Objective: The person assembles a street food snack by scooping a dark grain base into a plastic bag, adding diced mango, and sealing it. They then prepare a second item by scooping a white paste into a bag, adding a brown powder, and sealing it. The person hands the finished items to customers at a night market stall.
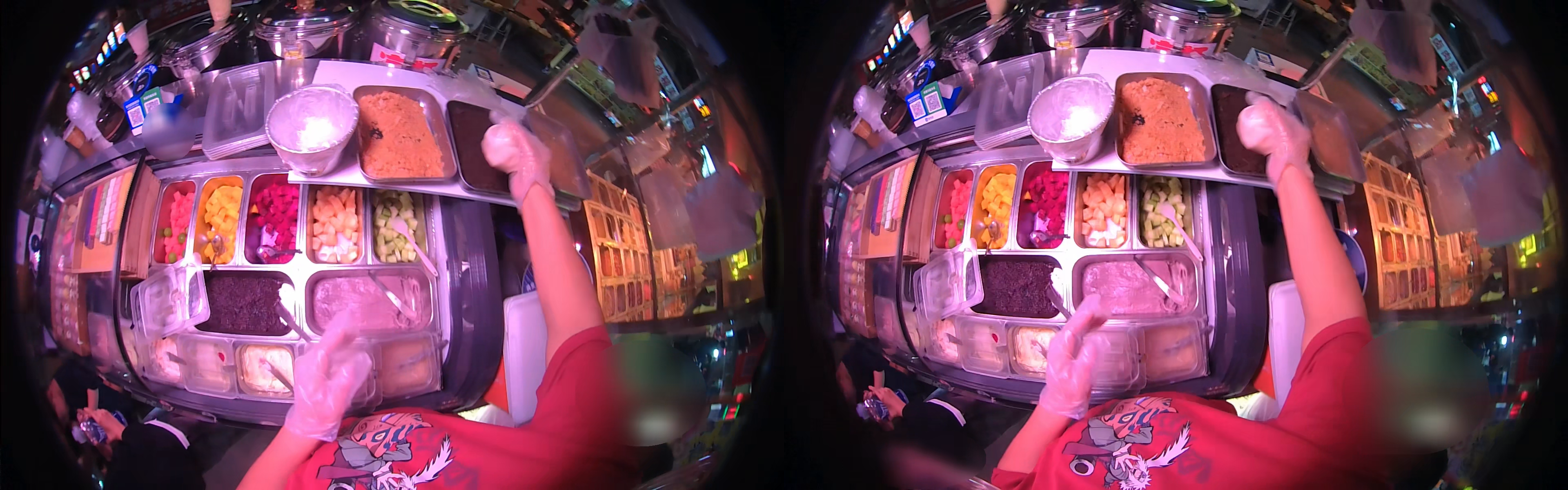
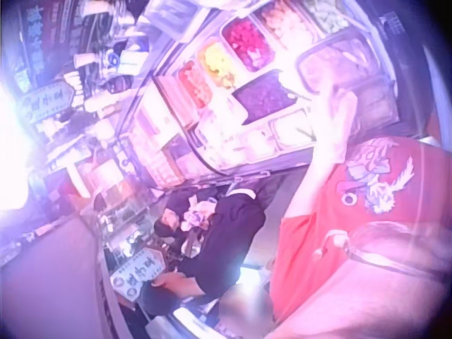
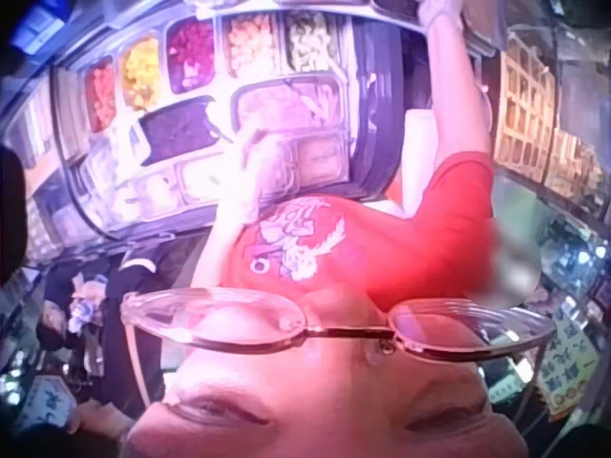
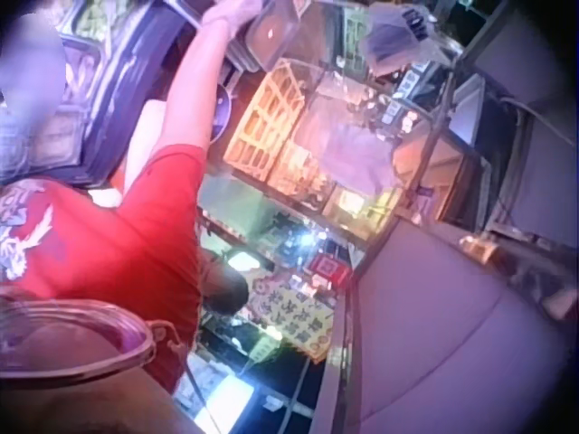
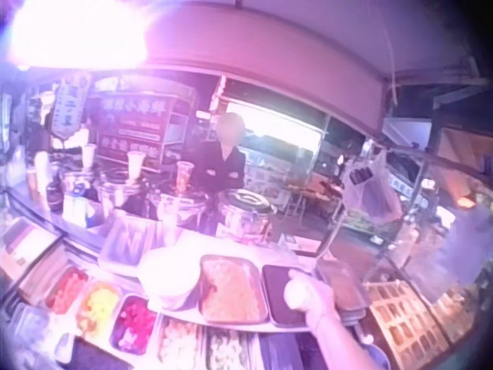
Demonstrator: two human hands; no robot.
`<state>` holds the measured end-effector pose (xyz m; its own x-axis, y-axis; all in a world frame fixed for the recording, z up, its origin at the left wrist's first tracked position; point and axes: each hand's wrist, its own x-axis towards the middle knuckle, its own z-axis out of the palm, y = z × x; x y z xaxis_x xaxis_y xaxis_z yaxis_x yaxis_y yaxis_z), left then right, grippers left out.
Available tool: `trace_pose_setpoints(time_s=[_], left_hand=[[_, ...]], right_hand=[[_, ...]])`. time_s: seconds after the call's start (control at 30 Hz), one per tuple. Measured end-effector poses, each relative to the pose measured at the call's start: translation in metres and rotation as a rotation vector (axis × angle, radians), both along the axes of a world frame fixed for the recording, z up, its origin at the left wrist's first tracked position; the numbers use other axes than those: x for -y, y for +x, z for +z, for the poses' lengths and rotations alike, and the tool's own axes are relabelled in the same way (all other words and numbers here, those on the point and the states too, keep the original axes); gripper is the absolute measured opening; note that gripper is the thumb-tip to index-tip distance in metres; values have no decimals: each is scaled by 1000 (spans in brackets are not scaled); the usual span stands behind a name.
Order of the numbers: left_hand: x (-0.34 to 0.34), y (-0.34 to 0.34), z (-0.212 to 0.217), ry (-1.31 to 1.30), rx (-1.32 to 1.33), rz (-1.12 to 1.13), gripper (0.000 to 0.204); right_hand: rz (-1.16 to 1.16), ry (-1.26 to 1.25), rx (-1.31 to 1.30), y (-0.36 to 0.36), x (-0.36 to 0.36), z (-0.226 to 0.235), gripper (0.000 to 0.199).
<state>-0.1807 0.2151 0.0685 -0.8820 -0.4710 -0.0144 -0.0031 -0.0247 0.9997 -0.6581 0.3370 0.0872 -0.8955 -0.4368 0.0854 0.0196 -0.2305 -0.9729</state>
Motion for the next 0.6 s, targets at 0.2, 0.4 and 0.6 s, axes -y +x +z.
trace_pose_setpoints(time_s=[0.2, 0.4, 0.6], left_hand=[[7, -10, -16, -349, -28, 39, 61], [19, 28, 13, -354, 38, 304, 71], [-5, 110, -25, -104, -171, 172, 82]], right_hand=[[-251, 1176, -1133, -32, -11, -29, 47], [-432, 854, -1325, -8, -41, 86, 60], [512, -158, 185, 190, -28, 108, 99]])
